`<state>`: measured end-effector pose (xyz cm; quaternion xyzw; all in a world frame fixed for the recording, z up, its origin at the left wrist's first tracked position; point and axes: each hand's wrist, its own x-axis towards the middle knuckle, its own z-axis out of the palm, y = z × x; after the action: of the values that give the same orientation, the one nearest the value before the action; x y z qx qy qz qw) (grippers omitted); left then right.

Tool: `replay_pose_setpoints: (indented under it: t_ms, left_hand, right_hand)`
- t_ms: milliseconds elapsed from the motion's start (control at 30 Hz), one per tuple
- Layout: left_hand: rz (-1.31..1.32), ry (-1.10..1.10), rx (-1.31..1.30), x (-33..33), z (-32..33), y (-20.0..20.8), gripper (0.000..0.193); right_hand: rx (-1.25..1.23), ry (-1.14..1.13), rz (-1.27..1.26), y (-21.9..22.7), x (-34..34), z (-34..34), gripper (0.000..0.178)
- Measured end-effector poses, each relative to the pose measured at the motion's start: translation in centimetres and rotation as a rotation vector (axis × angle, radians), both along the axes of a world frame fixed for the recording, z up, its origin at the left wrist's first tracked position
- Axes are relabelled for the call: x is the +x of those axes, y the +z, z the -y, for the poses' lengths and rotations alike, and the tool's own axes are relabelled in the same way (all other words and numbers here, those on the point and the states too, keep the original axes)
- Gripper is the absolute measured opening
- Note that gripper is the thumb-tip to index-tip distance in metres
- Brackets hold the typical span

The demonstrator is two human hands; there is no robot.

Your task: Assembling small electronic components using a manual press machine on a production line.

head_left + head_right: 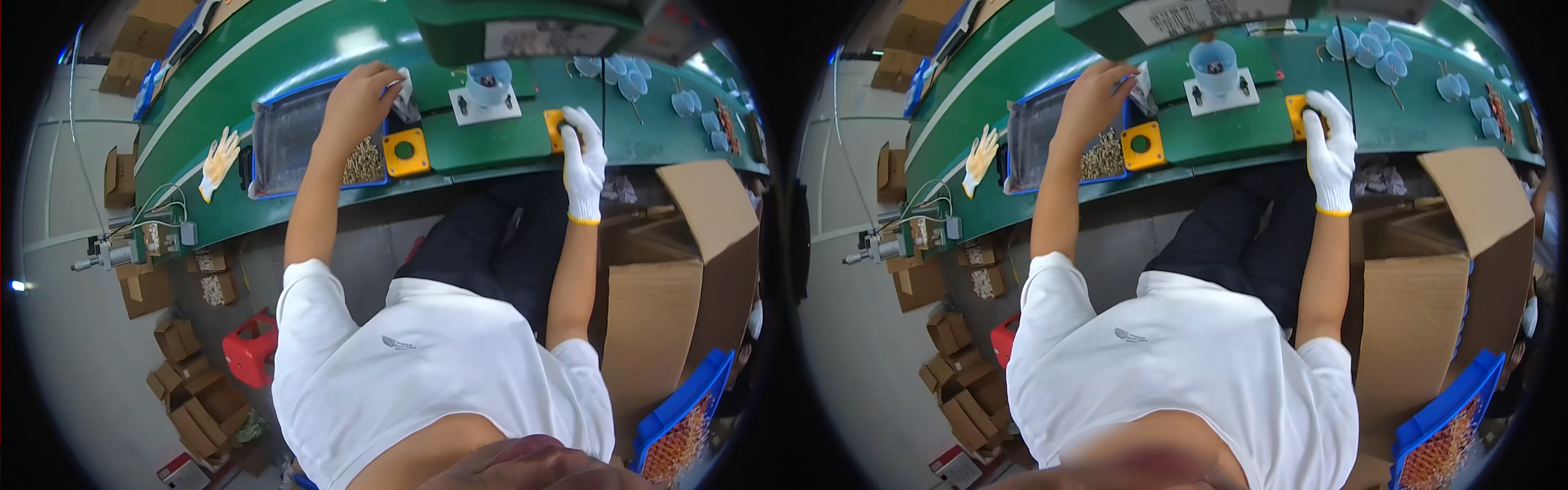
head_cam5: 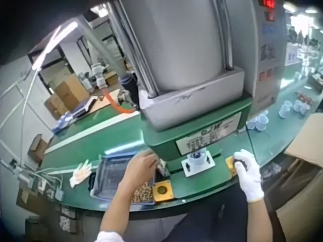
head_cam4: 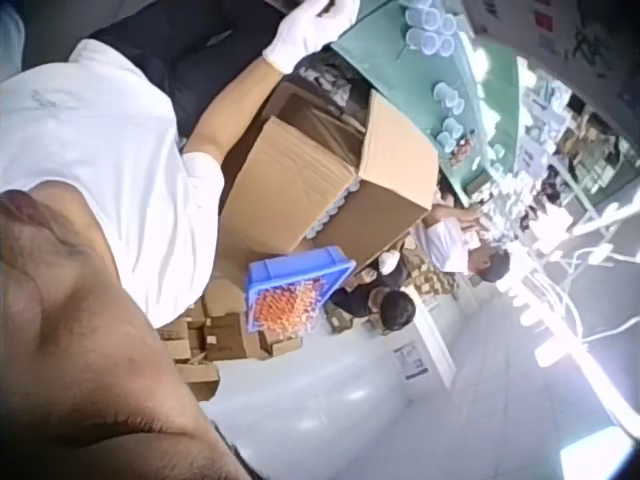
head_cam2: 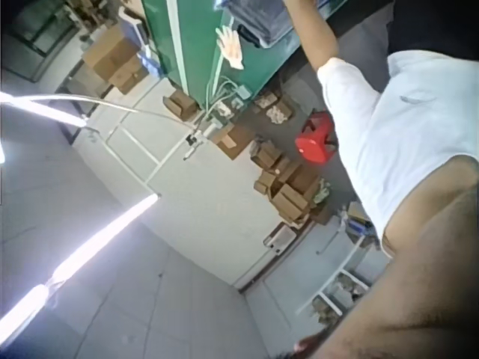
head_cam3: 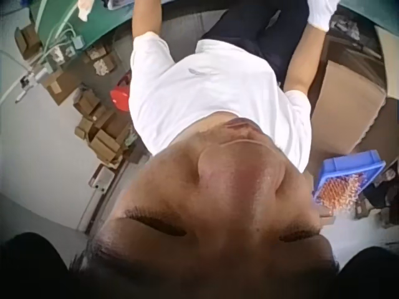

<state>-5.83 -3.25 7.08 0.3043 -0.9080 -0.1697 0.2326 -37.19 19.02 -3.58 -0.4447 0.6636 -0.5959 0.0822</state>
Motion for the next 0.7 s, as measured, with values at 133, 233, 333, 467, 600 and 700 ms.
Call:
replay_pose_setpoints:
  t_ms: [133, 233, 333, 467, 600, 700]
  left_hand:
    - [0.229, 0.101, -0.102, 7.5, -0.1, -3.2, 0.026]
    - [0.13, 0.179, -0.137, 10.6, -3.6, -5.7, 0.022]
    - [0.214, 0.255, 0.178, 11.5, -3.6, -5.0, 0.018]
    - [0.313, 0.24, 0.224, 10.9, -2.5, -3.8, 0.015]
    - [0.329, 0.232, 0.268, 9.3, -1.8, -2.1, 0.013]
    - [0.339, 0.265, 0.223, 8.9, -2.7, -1.5, 0.013]
  right_hand:
    - [0.033, -0.027, -0.005, 0.8, 0.5, 0.6, 0.028]
    - [0.024, -0.017, 0.044, 0.5, -0.2, 1.0, 0.027]
    - [-0.025, 0.008, 0.172, -0.1, -0.6, 0.8, 0.026]
    - [-0.015, 0.0, 0.124, 0.0, -0.8, 0.9, 0.026]
    - [-0.057, 0.002, 0.228, -0.3, -0.7, 0.8, 0.026]
    - [0.004, 0.036, 0.236, -0.3, 0.2, 1.9, 0.027]
